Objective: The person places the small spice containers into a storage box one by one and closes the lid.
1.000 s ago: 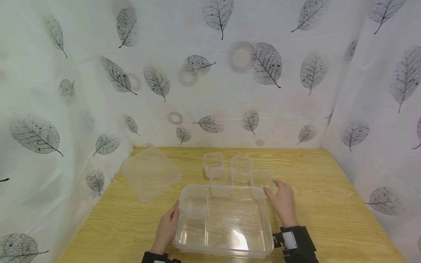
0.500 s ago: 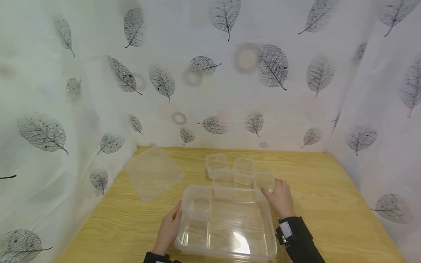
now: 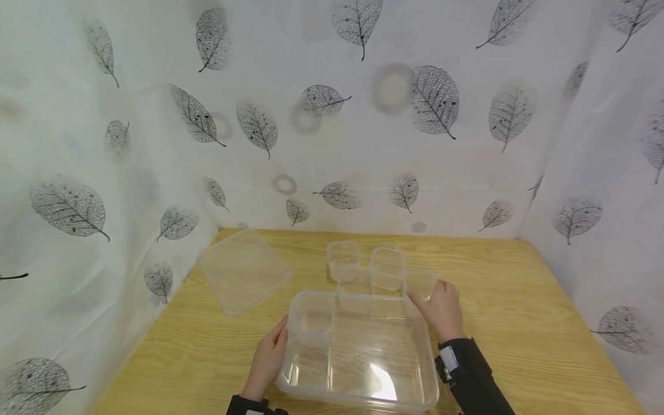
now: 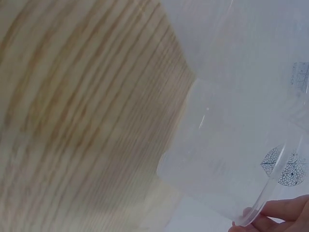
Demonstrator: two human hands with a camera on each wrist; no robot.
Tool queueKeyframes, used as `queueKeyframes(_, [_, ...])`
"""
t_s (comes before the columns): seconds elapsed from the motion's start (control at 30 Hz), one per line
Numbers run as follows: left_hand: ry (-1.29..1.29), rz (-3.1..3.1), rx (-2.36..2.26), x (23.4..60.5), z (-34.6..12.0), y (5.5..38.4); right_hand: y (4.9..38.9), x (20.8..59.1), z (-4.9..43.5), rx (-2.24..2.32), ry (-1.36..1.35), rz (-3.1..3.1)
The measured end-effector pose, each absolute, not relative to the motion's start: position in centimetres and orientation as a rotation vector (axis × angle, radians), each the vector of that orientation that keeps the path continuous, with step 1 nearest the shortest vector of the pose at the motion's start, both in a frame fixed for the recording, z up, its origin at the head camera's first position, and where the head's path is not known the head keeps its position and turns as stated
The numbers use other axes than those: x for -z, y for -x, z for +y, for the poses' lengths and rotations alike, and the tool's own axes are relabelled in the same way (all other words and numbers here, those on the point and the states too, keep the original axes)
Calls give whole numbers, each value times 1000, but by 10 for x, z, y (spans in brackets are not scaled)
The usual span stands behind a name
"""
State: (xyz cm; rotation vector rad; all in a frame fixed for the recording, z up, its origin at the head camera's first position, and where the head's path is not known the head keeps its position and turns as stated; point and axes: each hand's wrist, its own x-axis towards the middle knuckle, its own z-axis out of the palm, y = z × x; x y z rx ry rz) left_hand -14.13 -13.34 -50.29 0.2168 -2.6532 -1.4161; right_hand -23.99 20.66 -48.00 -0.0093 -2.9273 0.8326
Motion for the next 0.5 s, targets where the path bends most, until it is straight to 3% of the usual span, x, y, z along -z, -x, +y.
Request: queueKeyframes(0.5, [-224, -2612, 1421, 501, -129, 140, 248, 483, 221, -921, 35, -2921])
